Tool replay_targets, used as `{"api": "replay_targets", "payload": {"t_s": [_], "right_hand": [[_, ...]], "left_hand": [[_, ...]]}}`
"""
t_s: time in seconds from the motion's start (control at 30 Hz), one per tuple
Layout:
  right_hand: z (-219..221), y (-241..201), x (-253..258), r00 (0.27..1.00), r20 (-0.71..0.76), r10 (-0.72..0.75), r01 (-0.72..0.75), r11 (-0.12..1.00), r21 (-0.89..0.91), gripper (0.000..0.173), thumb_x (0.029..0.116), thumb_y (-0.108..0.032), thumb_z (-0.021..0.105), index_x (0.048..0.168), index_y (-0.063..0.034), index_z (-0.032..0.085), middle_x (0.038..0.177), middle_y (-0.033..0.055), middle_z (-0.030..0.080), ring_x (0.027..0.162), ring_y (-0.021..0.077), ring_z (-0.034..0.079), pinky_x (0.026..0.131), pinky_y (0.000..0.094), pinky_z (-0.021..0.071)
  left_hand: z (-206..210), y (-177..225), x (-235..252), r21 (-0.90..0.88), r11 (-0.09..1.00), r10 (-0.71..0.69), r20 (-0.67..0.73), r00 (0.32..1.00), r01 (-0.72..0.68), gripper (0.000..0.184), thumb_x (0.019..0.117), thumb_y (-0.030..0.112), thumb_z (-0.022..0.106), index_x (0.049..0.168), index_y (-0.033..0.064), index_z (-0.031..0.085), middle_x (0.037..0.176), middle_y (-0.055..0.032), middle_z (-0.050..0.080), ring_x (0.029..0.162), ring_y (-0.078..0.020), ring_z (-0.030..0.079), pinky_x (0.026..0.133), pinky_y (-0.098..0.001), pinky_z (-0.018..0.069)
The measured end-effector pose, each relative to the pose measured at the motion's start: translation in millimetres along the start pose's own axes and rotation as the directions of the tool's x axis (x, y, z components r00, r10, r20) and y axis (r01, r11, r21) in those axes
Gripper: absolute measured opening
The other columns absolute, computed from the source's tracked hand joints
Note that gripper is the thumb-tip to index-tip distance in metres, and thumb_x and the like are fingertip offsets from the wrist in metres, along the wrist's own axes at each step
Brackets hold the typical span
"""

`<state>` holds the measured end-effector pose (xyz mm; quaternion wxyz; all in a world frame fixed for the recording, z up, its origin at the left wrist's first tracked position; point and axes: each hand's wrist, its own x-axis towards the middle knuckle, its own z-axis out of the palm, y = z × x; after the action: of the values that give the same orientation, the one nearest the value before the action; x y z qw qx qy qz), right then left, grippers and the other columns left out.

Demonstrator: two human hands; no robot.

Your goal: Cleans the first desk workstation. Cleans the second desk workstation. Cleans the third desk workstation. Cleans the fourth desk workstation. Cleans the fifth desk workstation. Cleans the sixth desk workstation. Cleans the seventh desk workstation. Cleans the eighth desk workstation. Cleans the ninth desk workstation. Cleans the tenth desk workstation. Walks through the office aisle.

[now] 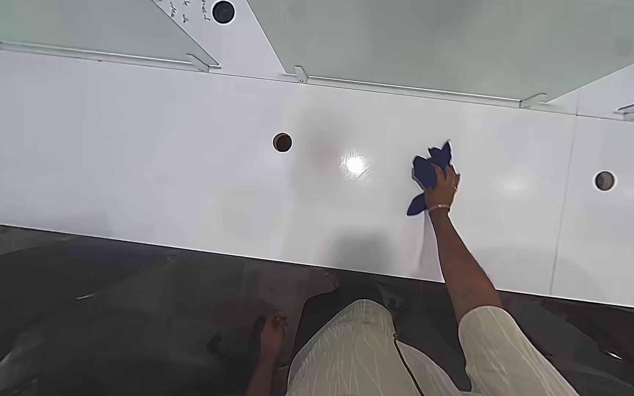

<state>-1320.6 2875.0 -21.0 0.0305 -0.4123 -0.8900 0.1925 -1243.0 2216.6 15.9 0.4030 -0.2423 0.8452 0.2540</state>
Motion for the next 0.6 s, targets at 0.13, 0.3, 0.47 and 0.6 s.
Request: {"api": "replay_targets", "payload": {"t_s": [0.13, 0.3, 0.47, 0.6], "right_hand": [[-13.6, 60.8, -168.3, 0.988, -0.079, 0.132, -0.131, 0.991, 0.012, 0.046, 0.0925, -0.011, 0.059, 0.138, -0.0061, 0.062, 0.152, 0.0295, 0.046, 0.146, 0.048, 0.038, 0.124, 0.0603, 0.0249], [-24.7, 100.5, -244.0, 0.879, -0.149, 0.453, -0.462, 0.886, -0.031, 0.058, 0.0865, -0.002, 0.065, 0.144, -0.0063, 0.056, 0.156, 0.029, 0.041, 0.146, 0.0461, 0.038, 0.121, 0.0558, 0.0297], [-4.5, 45.6, -212.0, 0.786, -0.237, 0.571, -0.566, 0.819, 0.093, 0.061, 0.091, -0.007, 0.059, 0.151, -0.0087, 0.049, 0.159, 0.0286, 0.036, 0.149, 0.0463, 0.033, 0.123, 0.0546, 0.026], [56.8, -78.1, -289.9, 0.998, -0.05, 0.042, -0.035, 0.99, 0.139, 0.054, 0.0834, 0.002, 0.064, 0.136, -0.0103, 0.066, 0.151, 0.0297, 0.047, 0.142, 0.0526, 0.04, 0.119, 0.0668, 0.0278]], "left_hand": [[0.7, 10.7, -7.6, -0.007, 0.997, 0.074, 0.014, 0.997, -0.074, 0.029, 0.1039, 0.009, 0.055, 0.13, -0.002, 0.059, 0.109, -0.0193, 0.07, 0.093, -0.0271, 0.071, 0.086, -0.0464, 0.0582], [-7.0, 11.9, 7.9, 0.033, 0.988, 0.15, 0.078, 0.986, -0.153, 0.028, 0.1045, 0.01, 0.053, 0.129, -0.0014, 0.059, 0.107, -0.0186, 0.07, 0.091, -0.0269, 0.07, 0.084, -0.0458, 0.0577], [-18.4, 1.4, 9.4, -0.114, 0.969, 0.217, -0.011, 0.976, -0.217, 0.028, 0.1047, 0.008, 0.051, 0.129, -0.003, 0.058, 0.109, -0.0195, 0.068, 0.089, -0.025, 0.069, 0.081, -0.0425, 0.0577], [-12.9, -43.5, 6.6, -0.134, 0.962, 0.238, -0.016, 0.971, -0.238, 0.027, 0.1041, 0.009, 0.052, 0.128, -0.0002, 0.06, 0.107, -0.0168, 0.071, 0.088, -0.0238, 0.071, 0.081, -0.0429, 0.0588]]}}
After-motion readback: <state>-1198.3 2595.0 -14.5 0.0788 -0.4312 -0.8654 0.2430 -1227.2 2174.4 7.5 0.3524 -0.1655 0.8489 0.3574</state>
